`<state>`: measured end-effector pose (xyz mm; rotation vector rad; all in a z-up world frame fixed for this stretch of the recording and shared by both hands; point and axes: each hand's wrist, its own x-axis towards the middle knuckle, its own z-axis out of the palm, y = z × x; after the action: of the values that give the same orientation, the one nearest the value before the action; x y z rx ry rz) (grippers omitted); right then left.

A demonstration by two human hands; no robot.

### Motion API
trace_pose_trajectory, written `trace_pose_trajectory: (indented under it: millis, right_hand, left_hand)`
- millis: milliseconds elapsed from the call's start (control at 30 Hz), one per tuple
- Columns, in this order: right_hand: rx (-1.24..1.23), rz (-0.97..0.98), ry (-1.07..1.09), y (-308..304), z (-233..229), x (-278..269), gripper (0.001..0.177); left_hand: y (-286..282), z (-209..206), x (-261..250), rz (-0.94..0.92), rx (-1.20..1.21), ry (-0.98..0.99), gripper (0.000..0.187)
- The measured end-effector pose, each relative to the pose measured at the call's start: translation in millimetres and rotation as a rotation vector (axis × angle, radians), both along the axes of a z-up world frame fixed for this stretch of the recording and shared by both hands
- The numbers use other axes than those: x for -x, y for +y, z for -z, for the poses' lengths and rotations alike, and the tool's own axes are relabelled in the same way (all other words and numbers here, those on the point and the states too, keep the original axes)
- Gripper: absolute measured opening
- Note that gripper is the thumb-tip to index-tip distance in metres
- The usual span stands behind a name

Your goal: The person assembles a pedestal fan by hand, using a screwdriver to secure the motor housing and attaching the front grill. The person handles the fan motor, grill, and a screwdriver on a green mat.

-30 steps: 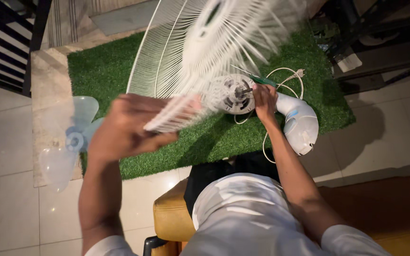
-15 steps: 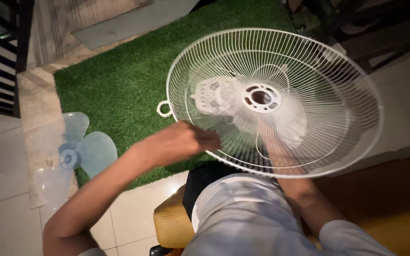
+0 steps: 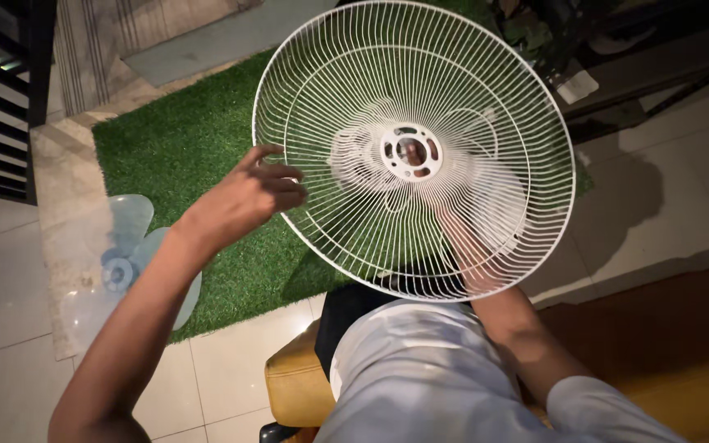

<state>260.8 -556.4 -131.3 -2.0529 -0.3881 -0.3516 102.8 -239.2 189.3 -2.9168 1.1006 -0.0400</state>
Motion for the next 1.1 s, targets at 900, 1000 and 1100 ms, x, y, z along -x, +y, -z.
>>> trace_pose_trajectory:
  millis: [900, 1000, 1100]
  right_hand:
    - [0.085, -0.085, 0.018, -17, -20, 21, 0.061]
    - [0.104, -0.105, 0.029, -11, -22, 23, 0.062]
    - [0.109, -0.133, 0.020, -3, -32, 22, 0.064]
  left_hand:
    - [49, 9, -11, -0.062, -0.193, -0.018, 0.037]
    - [60, 23, -5, -0.050, -0.224, -0.041, 0.037]
    - [70, 33, -7, -0.045, -0.220, -0.091, 0.034]
